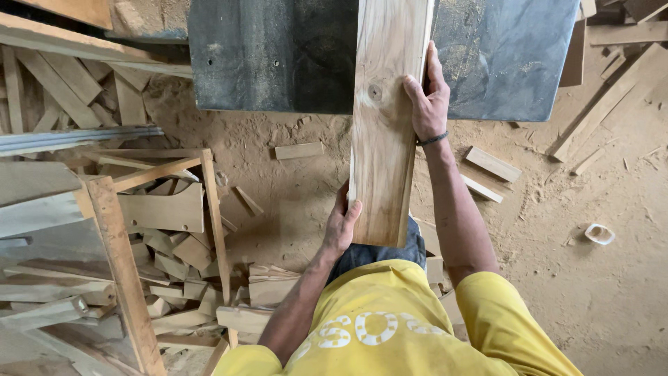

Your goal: The person holds a long wooden plank and repeatedly positions it against a bandsaw blade on a work table, guiding the wood through the saw to cut it, repositioning the plank between cuts and handling the cut pieces.

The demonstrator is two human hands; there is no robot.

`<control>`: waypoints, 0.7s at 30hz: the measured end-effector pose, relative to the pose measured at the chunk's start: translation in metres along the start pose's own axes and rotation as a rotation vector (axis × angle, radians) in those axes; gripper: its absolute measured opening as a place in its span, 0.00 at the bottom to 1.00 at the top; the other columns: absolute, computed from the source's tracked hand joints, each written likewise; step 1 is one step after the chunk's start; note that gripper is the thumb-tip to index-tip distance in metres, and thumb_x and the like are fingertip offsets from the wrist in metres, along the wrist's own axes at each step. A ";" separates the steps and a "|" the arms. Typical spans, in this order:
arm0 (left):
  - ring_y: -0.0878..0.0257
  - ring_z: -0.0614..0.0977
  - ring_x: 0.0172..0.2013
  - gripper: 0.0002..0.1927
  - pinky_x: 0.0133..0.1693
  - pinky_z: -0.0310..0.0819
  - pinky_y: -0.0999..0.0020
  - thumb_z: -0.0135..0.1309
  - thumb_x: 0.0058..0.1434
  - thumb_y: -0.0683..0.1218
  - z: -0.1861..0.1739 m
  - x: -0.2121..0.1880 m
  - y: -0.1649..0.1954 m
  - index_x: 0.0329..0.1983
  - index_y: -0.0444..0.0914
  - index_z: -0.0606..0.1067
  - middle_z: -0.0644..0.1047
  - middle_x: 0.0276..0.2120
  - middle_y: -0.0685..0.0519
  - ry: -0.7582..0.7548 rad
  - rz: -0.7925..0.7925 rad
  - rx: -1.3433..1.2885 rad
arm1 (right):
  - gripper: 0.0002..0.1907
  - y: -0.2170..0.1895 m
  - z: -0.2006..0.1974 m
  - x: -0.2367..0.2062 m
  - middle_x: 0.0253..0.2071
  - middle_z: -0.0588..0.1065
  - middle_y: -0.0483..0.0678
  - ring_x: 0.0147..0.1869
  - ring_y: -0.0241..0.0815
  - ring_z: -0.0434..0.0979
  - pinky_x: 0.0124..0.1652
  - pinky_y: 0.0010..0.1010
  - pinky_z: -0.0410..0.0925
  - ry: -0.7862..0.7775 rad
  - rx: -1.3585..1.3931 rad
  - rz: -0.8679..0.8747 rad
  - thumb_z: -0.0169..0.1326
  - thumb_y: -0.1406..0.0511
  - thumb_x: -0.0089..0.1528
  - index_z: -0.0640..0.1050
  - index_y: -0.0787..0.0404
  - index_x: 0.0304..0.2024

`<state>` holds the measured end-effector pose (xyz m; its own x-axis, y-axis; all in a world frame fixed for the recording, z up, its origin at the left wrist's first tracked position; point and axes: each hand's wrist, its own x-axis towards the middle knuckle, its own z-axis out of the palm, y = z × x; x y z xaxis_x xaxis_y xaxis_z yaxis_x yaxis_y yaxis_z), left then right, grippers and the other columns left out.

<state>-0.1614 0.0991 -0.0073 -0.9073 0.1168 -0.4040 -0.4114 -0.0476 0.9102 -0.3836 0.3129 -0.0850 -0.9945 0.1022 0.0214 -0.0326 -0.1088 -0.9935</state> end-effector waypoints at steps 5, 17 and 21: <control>0.52 0.64 0.71 0.40 0.70 0.55 0.59 0.47 0.71 0.62 0.002 0.003 0.004 0.78 0.36 0.53 0.62 0.72 0.42 0.003 -0.031 -0.038 | 0.39 0.004 -0.002 0.005 0.80 0.54 0.60 0.83 0.48 0.58 0.78 0.37 0.59 0.000 -0.021 0.007 0.56 0.69 0.71 0.52 0.68 0.78; 0.51 0.65 0.70 0.41 0.70 0.57 0.57 0.47 0.70 0.63 0.004 0.012 0.012 0.78 0.37 0.54 0.62 0.72 0.42 -0.002 -0.047 -0.061 | 0.40 0.009 -0.003 0.014 0.80 0.54 0.60 0.83 0.49 0.58 0.77 0.38 0.60 0.003 -0.009 0.019 0.57 0.68 0.71 0.51 0.69 0.77; 0.52 0.64 0.71 0.39 0.70 0.56 0.58 0.46 0.72 0.61 0.003 0.015 0.012 0.77 0.36 0.54 0.62 0.72 0.42 0.008 -0.001 0.001 | 0.38 0.009 -0.002 0.018 0.81 0.54 0.60 0.84 0.48 0.57 0.79 0.38 0.58 -0.004 -0.021 -0.040 0.57 0.69 0.72 0.52 0.69 0.78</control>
<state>-0.1799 0.1030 -0.0023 -0.9074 0.1087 -0.4060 -0.4126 -0.0469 0.9097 -0.4016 0.3158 -0.0940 -0.9929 0.1019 0.0613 -0.0700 -0.0838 -0.9940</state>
